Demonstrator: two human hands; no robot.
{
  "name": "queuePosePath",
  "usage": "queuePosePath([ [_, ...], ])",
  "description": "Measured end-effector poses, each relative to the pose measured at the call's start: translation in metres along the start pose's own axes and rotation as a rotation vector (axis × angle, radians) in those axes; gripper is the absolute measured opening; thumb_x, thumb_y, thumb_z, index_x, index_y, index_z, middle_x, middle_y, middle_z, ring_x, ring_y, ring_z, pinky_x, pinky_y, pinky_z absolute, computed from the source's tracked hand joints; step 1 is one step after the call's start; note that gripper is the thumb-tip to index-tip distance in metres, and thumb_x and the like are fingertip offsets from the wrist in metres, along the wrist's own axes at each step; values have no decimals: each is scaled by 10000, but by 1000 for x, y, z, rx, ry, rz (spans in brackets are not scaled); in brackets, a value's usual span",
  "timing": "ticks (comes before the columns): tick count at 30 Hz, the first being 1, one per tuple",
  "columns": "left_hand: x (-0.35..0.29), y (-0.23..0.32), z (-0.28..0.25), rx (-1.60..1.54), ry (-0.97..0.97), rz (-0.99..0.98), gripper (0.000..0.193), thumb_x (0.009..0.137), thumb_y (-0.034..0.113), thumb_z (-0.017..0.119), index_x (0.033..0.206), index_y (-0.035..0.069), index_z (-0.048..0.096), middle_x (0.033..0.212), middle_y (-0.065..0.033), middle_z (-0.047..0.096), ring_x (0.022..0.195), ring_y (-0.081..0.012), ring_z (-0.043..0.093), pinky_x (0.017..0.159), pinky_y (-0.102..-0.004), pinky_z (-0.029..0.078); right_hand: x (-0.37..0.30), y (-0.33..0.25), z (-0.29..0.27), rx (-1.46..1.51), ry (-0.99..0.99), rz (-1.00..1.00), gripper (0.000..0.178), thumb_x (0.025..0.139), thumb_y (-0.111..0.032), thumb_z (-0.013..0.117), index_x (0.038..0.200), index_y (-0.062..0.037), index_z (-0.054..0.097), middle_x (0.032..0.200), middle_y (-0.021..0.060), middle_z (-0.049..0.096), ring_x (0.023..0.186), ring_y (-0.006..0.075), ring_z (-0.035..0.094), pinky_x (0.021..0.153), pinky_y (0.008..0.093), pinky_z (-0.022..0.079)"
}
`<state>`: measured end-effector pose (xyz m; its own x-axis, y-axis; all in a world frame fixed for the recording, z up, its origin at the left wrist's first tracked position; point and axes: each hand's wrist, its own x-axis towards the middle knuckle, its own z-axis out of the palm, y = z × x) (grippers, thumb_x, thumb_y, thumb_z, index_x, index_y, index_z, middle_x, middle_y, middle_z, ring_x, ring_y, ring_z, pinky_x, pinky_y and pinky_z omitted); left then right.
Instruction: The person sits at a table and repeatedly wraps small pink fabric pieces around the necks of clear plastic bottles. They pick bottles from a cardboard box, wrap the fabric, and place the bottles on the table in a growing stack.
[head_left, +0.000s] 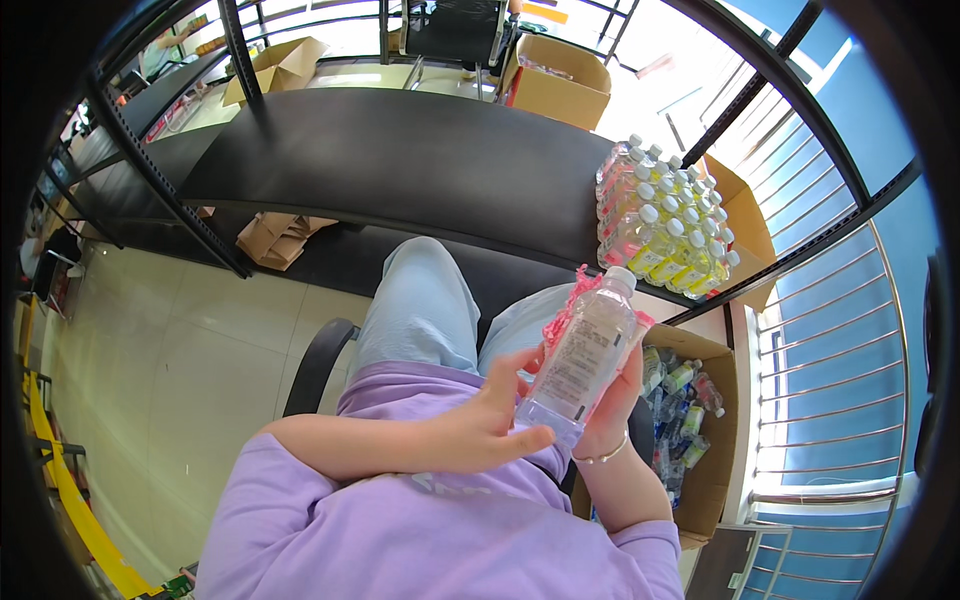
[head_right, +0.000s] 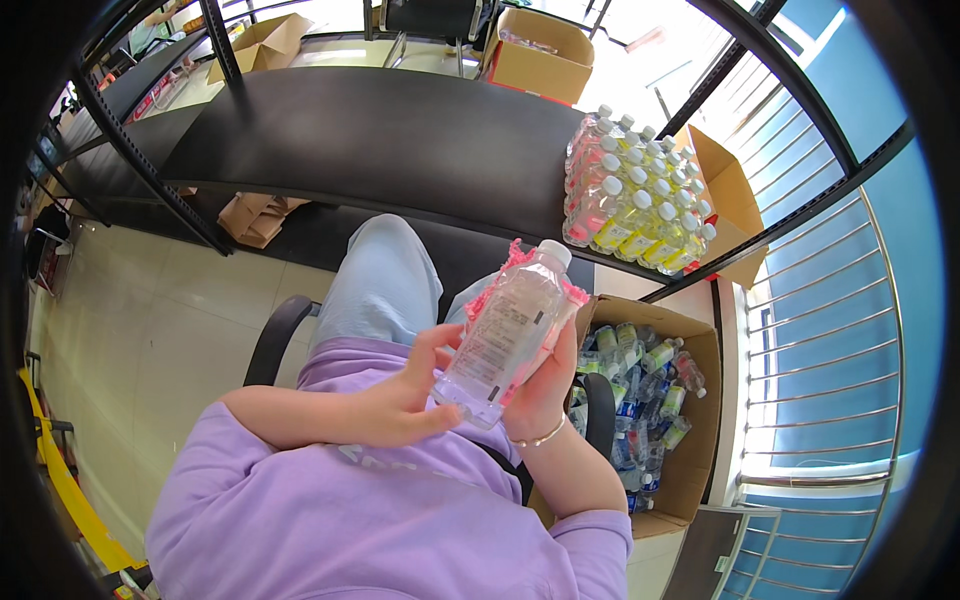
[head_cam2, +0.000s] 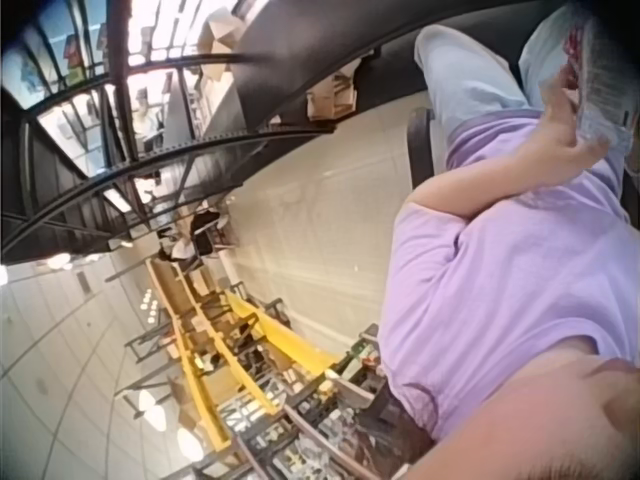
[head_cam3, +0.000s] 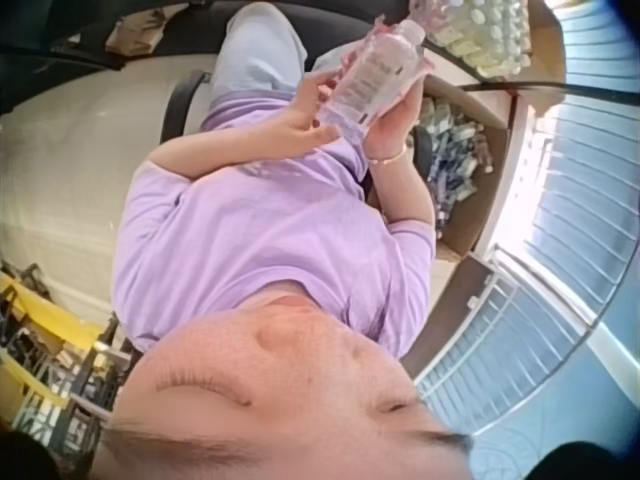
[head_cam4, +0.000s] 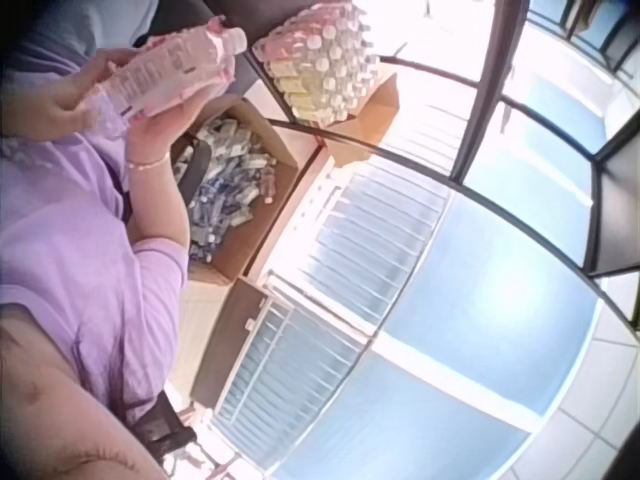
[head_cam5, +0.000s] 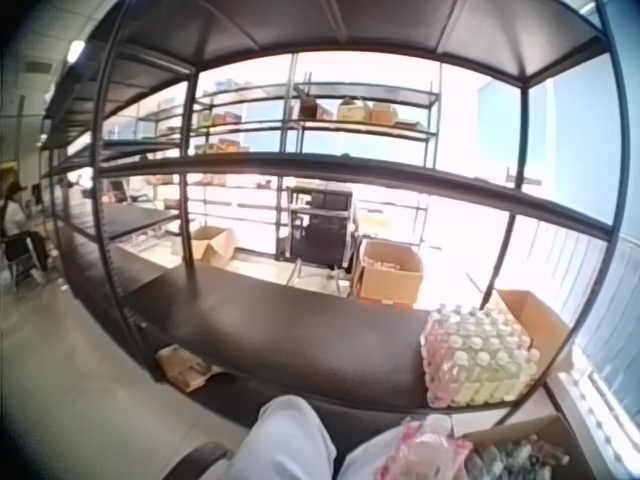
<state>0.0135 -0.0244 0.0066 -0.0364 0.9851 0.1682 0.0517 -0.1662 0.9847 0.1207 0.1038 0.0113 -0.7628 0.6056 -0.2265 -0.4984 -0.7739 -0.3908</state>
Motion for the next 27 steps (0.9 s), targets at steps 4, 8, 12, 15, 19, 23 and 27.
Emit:
queuePosePath([
  [4,0,4,-5,473,123,230,805,738,293,681,1308,26,179,1200,-207,264,1033,-334,405,883,-371,386,2,2,2,90,13,-7,474,881,-488,370,1110,-98,512,1016,95,584,889,255,577,758,424,480],
  [8,2,5,-8,571,44,287,775,672,308,740,1256,36,308,1189,-221,264,998,-361,438,807,-376,441,3,-2,-9,-31,-104,-39,435,914,-431,357,1166,-97,476,1100,61,561,996,232,547,855,415,442],
  [12,1,7,-6,463,31,187,837,661,298,750,1277,51,239,1200,-224,261,1038,-387,437,823,-387,437,0,-2,-4,-45,-149,-96,430,914,-421,366,1189,-102,455,1120,64,547,1011,236,538,866,420,437],
  [15,1,3,-1,393,68,177,865,672,267,738,1290,40,178,1202,-227,264,1054,-397,437,850,-385,427,-3,-1,-2,-73,-160,-115,428,915,-407,374,1212,-105,431,1144,62,531,1036,230,523,883,414,428],
  [19,4,-1,2,333,128,216,860,686,226,716,1293,17,144,1196,-228,277,1063,-381,439,877,-381,414,-7,-1,2,-31,-152,-135,439,923,-410,346,1219,-99,438,1158,76,532,1022,243,537,873,423,437],
  [23,4,-2,2,305,125,191,840,695,193,704,1293,15,142,1182,-221,304,1061,-373,450,873,-385,416,-11,-2,0,-146,-171,-193,430,923,-392,353,1232,-100,419,1176,70,519,1049,231,521,888,410,429],
  [27,4,-3,1,261,102,200,819,721,190,677,1296,3,124,1165,-238,337,1040,-380,472,864,-386,418,-12,-3,1,-186,-260,-164,453,911,-404,362,1241,-96,400,1194,69,502,1078,222,500,907,399,414],
])
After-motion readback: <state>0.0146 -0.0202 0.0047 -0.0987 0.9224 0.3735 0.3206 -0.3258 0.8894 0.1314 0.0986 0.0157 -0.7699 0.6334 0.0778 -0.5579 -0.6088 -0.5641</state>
